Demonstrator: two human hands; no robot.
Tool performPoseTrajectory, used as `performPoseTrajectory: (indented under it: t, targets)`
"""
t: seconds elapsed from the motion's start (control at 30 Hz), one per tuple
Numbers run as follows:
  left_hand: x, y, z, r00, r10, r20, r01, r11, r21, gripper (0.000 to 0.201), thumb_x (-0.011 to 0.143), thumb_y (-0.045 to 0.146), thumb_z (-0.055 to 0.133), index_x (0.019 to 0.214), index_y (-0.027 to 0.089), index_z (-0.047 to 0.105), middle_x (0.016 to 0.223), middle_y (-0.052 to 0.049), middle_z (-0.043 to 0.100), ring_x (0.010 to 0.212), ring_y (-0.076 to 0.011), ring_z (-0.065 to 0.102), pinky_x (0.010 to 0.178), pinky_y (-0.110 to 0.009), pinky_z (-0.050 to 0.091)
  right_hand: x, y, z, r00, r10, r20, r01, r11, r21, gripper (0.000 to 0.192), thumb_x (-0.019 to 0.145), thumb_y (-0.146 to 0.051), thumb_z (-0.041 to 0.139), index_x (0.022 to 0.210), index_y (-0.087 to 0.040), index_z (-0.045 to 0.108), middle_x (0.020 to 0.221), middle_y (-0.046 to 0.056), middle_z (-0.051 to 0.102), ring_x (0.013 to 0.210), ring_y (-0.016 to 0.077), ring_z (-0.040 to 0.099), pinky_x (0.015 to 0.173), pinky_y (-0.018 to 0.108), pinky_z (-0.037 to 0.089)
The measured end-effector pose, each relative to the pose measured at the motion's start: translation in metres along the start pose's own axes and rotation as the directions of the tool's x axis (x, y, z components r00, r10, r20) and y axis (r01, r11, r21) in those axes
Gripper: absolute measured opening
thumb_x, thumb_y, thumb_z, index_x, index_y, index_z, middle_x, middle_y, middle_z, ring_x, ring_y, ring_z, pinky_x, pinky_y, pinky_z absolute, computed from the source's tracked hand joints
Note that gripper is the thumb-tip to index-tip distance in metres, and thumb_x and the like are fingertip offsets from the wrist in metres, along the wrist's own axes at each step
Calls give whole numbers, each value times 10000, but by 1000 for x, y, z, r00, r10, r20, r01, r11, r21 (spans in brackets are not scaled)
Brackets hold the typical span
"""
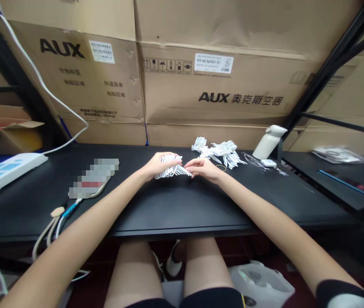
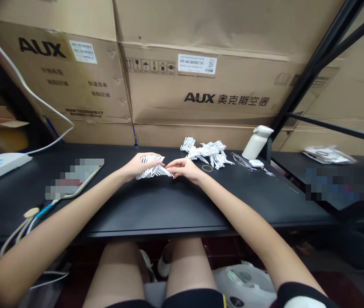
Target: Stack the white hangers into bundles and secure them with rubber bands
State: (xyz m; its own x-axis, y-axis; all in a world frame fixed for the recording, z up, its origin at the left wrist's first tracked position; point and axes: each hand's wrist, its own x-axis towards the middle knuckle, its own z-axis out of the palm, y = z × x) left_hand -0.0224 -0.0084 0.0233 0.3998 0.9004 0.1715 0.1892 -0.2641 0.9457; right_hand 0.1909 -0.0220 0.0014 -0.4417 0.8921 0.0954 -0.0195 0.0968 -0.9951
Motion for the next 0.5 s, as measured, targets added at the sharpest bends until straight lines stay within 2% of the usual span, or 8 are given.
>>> performPoseTrajectory:
  t: [0.2, 0.3, 0.5]
  targets:
    - [1, -2, 1, 996, 47, -79, -36, 990, 135, 488, 623, 515, 741, 972, 176, 707, 1002, -74, 713, 960, -236, 637, 880, -331, 459, 1, -2, 5, 989, -70, -131, 51, 988, -145, 296, 596, -341, 785, 785, -123, 722, 639, 29, 672, 553, 108, 583, 574, 262, 514]
    - [1, -5, 3, 991, 66, -120, -44, 983, 177, 470, 621, 522, 737, 950, 186, 715, 991, -61, 711, 935, -228, 633, 856, -315, 458, 0, -3, 8, 978, -115, -176, 78, 976, -206, 292, 597, -359, 774, 749, -119, 708, 604, 32, 660, 531, 120, 580, 559, 274, 507]
    - [1, -10, 5, 991, 77, -112, -55, 981, 187, 479, 574, 509, 770, 910, 171, 719, 924, -65, 713, 848, -221, 634, 771, -302, 478, -2, 1, 13, 945, -283, -167, 196, 893, -405, 272, 673, -396, 716, 732, -131, 694, 632, 53, 666, 550, 145, 594, 542, 271, 472]
